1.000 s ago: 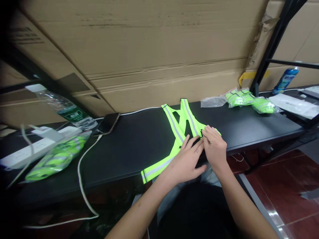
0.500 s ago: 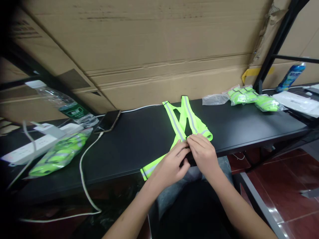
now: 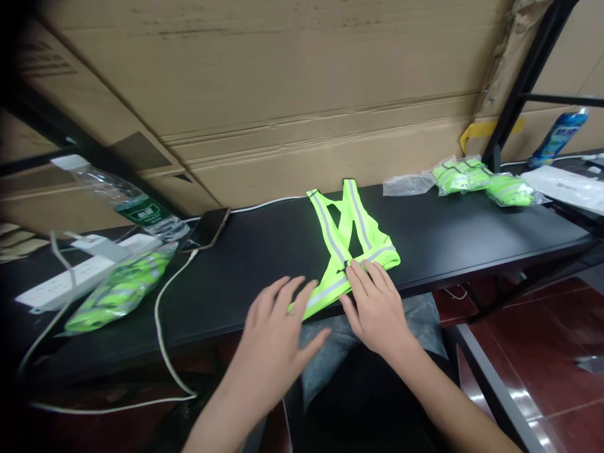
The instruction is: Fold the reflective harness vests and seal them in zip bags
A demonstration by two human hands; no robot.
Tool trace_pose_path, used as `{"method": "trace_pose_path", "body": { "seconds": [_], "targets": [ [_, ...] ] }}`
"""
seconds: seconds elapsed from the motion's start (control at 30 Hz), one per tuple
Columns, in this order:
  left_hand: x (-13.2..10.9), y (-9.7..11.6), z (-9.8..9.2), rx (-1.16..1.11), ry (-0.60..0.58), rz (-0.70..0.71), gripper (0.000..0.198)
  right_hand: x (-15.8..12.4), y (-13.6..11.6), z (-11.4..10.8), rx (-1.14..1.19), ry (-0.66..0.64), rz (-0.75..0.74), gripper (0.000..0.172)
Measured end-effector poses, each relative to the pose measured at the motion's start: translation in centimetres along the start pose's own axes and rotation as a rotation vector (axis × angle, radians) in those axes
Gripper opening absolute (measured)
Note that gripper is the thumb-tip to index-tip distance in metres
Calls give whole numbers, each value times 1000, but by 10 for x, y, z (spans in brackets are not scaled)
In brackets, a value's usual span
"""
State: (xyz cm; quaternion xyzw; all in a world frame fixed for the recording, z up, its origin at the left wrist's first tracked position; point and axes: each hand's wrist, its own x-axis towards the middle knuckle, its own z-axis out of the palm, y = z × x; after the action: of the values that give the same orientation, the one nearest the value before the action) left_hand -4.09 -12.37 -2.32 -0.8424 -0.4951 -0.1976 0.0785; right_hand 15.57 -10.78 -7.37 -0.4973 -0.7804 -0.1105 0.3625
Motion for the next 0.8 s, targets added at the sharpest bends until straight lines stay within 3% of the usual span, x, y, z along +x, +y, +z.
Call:
{"method": "trace_pose_path", "body": {
  "seconds": [0.07, 0.13, 0.23, 0.33, 0.47, 0.57, 0.67, 0.8],
  "targets": [
    [-20, -13, -8, 111, -55, -73, 56, -4, -4, 2, -17, -4, -6, 48],
    [-35, -26, -12, 74, -118, -136, 50, -6, -7, 4, -23, 9, -21, 47],
    [-42, -38, -16, -250, -151, -244, 37, -7, -7, 5, -14, 38, -39, 42],
    [-31, -43, -20, -659, -94, -341, 32, -6, -5, 4, 5, 57, -37, 38],
    [12, -41, -25, -1022, 126, -438, 47, -7, -7, 3, 42, 73, -26, 37],
    [60, -26, -21, -1153, 253, -414, 53, -9, -9, 3, 52, 98, 7, 39],
    [108, -1, -6, -1191, 198, -326, 56, -11, -10, 3, 50, 102, 36, 38],
    [148, 31, 31, -943, 43, -192, 55, -10, -9, 2, 77, 89, 37, 36]
  ]
}}
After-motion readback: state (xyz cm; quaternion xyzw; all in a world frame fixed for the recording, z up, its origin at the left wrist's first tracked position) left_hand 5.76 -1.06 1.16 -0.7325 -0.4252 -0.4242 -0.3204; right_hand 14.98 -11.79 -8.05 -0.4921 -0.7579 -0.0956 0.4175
